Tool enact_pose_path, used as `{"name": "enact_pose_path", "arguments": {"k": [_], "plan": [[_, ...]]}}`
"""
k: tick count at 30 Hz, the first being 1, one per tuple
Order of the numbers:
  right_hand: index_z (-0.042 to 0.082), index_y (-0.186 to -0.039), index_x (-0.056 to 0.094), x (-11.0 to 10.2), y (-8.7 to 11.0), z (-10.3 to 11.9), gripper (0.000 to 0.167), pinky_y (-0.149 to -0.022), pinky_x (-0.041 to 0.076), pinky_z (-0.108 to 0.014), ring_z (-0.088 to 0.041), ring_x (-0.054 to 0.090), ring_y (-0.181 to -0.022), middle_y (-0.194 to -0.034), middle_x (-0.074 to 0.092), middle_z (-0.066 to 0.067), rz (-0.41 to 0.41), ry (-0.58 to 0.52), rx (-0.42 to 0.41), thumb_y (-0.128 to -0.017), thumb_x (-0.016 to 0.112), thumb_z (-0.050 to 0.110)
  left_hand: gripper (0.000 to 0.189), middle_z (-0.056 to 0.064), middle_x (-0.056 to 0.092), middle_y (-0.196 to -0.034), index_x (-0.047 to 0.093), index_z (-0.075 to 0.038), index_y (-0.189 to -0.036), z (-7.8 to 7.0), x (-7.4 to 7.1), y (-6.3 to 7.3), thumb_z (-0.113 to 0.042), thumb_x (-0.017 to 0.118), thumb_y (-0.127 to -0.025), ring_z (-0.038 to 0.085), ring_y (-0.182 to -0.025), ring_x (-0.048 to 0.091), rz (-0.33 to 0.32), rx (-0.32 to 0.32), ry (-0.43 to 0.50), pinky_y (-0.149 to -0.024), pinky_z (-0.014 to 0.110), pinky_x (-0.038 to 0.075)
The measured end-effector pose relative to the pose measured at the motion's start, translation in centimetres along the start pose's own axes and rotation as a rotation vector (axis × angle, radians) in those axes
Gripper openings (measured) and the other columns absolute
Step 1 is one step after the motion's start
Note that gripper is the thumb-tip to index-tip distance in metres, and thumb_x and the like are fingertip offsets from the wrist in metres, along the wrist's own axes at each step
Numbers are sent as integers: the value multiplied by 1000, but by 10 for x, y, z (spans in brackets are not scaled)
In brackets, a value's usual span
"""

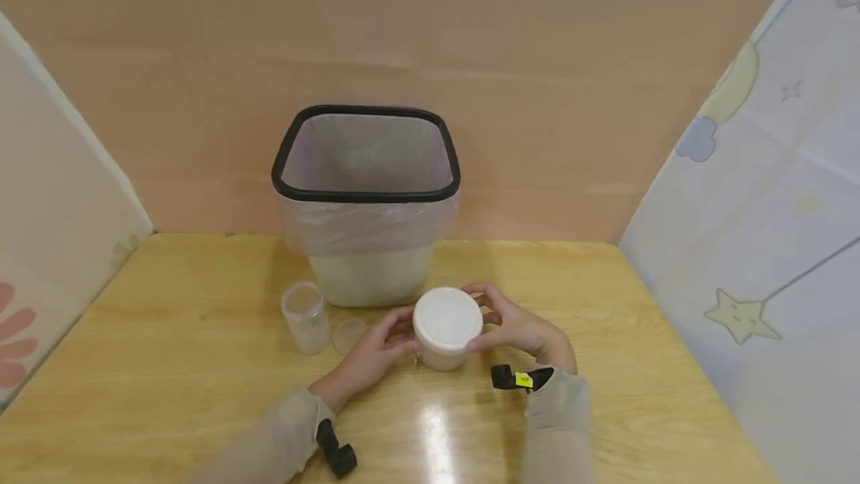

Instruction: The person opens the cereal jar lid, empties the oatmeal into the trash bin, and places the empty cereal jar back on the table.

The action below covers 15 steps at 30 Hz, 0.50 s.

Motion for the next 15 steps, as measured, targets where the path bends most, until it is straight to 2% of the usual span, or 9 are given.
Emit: {"name": "enact_pose_path", "arguments": {"k": [4, 6, 8, 11, 13, 15], "plan": [[15, -156, 30, 2, 7, -13, 80, -105, 36, -69, -49, 30, -142, -158, 32, -13, 5, -1, -70, -90, 75, 7, 58, 17, 48, -149, 45, -3, -149, 1, 4, 1, -14, 70, -97, 34, -136, 47, 13, 4, 0, -108, 34, 48], [11, -160, 23, 5, 9, -19, 81, -108, 30, -70, -41, 27, -146, -162, 26, -14, -3, -18, -139, -94, 69, 5, 58, 15, 48, -149, 46, -4, -149, 2, 4, 1, -15, 70, -97, 33, -136, 47, 13, -1, -1, -108, 33, 48], [7, -161, 17, 10, 11, -25, 81, -114, 28, -61, -28, 26, -149, -164, 24, -13, -13, -58, -208, -96, 65, 3, 57, 13, 49, -148, 46, -6, -148, 2, 4, 1, -15, 71, -97, 31, -135, 48, 7, -9, -5, -108, 32, 48], [7, -162, 11, 18, 9, -32, 84, -116, 34, -40, -13, 31, -146, -164, 24, -8, -35, -150, -284, -97, 64, 1, 57, 12, 49, -148, 47, -6, -148, 3, 2, 1, -16, 71, -97, 30, -135, 48, -1, -18, -14, -107, 31, 48], [8, -161, 10, 22, 6, -35, 87, -112, 39, -29, -11, 38, -142, -160, 29, -6, -48, -203, -328, -96, 66, 1, 58, 12, 48, -148, 46, -6, -148, 3, 1, 1, -17, 71, -97, 30, -135, 48, -3, -17, -19, -108, 32, 48], [9, -160, 10, 24, 3, -37, 90, -108, 43, -27, -12, 43, -137, -156, 33, -3, -74, -231, -360, -94, 70, 3, 58, 14, 48, -149, 45, -4, -148, 3, -1, 0, -18, 70, -98, 31, -135, 48, -3, -7, -19, -108, 33, 47]]}}
Point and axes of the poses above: each hand's wrist, its own y-axis away from the middle knuckle, its own x-axis out of the palm, z = x × y, the point moved 5 cm from there along -y, towards the middle knuckle
